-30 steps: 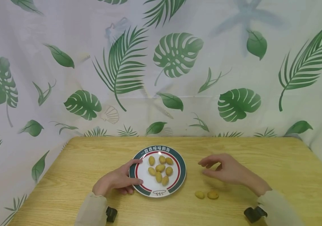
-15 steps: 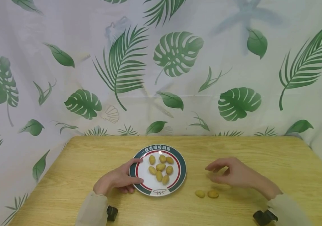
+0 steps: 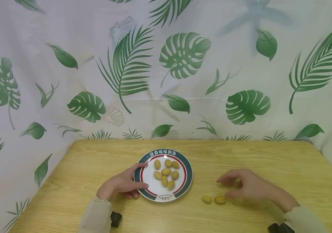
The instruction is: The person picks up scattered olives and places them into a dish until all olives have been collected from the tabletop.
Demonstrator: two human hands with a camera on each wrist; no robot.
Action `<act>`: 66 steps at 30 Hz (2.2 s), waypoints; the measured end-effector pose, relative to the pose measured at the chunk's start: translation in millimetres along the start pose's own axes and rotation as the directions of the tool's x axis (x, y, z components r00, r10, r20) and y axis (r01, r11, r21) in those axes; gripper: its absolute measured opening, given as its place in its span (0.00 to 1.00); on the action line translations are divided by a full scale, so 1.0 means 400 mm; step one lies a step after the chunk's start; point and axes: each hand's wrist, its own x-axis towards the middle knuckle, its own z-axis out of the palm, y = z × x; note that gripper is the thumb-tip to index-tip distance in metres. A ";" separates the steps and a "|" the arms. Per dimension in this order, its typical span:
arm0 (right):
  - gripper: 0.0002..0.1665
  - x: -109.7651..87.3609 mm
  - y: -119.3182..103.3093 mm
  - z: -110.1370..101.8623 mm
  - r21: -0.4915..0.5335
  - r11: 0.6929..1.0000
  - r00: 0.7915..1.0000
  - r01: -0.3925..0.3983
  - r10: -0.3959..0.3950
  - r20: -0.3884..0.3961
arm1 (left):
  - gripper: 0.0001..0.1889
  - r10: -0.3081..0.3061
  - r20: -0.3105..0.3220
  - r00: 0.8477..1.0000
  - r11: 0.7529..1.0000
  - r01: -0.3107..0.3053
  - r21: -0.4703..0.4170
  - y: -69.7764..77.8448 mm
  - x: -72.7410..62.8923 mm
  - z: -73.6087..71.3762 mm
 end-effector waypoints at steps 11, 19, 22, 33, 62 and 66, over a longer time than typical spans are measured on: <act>0.18 -0.009 -0.007 0.019 0.164 0.986 0.994 -0.016 -0.003 0.112 | 0.42 -0.007 0.000 1.000 1.000 0.007 0.002 0.002 -0.002 -0.001; 0.15 -0.008 -0.021 0.033 0.216 0.976 0.984 0.037 -0.073 0.161 | 0.41 0.004 -0.003 1.000 1.000 -0.004 -0.003 -0.001 -0.001 -0.002; 0.15 -0.006 -0.020 0.039 0.234 0.970 0.979 0.065 -0.107 0.172 | 0.41 0.006 -0.002 1.000 1.000 -0.006 -0.003 -0.003 -0.001 -0.001; 0.10 -0.002 -0.026 0.044 0.204 0.979 0.983 0.016 -0.052 0.175 | 0.42 0.017 0.012 1.000 1.000 -0.017 0.006 0.001 -0.002 -0.005; 0.17 -0.005 -0.023 0.049 0.189 0.982 0.990 0.019 -0.045 0.132 | 0.42 0.032 0.013 0.999 0.999 -0.032 0.004 -0.003 -0.003 -0.005; 0.17 -0.008 -0.018 0.046 0.168 0.985 0.996 0.024 -0.039 0.084 | 0.42 0.026 0.006 1.000 1.000 -0.026 0.007 -0.002 -0.006 -0.002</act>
